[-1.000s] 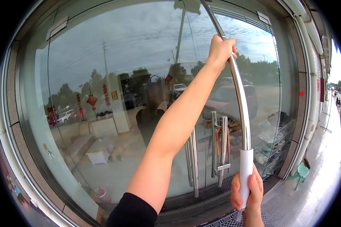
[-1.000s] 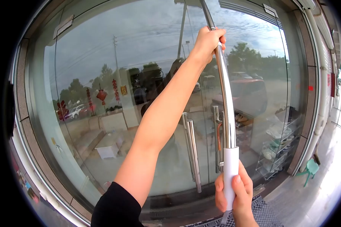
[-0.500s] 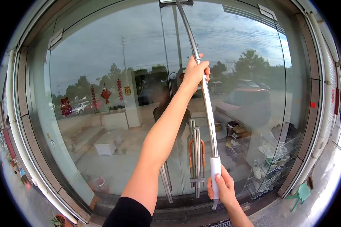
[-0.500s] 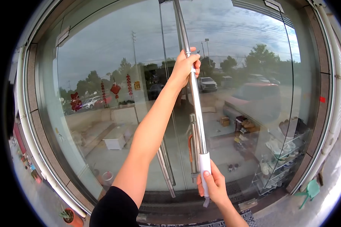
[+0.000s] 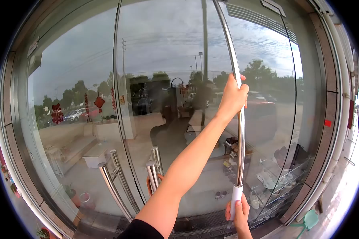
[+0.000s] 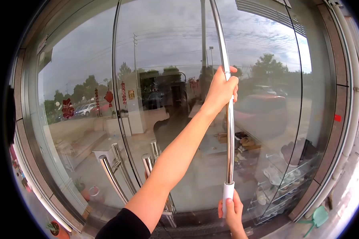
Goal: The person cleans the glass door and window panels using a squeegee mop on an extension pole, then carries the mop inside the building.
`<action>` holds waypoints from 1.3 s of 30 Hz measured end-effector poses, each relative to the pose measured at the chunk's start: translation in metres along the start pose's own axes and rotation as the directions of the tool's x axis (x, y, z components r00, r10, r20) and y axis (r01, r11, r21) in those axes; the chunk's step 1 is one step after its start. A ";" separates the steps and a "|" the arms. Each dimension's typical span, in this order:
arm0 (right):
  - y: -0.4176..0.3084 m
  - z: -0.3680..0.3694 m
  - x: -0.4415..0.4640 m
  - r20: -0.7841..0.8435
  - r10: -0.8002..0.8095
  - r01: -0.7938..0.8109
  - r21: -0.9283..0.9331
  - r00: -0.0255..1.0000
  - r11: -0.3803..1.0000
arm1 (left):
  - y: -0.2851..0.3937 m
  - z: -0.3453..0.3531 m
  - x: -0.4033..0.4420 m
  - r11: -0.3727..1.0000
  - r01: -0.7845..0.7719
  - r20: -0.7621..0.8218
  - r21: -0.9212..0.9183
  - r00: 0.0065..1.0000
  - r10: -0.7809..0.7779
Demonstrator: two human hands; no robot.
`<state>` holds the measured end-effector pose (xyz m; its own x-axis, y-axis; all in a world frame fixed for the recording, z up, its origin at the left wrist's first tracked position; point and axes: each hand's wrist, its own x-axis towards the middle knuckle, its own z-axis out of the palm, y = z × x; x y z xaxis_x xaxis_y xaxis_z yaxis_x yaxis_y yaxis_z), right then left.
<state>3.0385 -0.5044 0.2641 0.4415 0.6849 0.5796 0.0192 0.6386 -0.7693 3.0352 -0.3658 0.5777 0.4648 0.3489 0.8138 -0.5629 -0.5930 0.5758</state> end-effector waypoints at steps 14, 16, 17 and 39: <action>-0.001 -0.087 0.026 0.046 0.032 -0.038 0.130 0.998 0.991 | -0.038 0.094 0.034 0.988 0.040 0.055 0.146 0.997 -0.048; 0.007 -0.080 0.013 0.149 0.057 -0.072 0.096 0.987 0.993 | -0.028 0.080 0.009 0.977 0.058 -0.012 0.204 0.998 -0.057; 0.008 -0.080 0.007 0.172 0.077 -0.096 0.104 0.982 0.990 | -0.021 0.073 -0.001 0.969 0.069 -0.036 0.239 0.997 -0.062; -0.020 -0.218 -0.054 0.077 0.160 -0.168 0.110 0.984 0.980 | -0.083 0.238 -0.021 0.939 0.215 -0.075 0.270 0.976 -0.203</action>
<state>3.2097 -0.6311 0.1896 0.3689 0.8033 0.4676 -0.1541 0.5490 -0.8215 3.2349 -0.4964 0.4935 0.5167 0.5152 0.6838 -0.2437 -0.6771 0.6943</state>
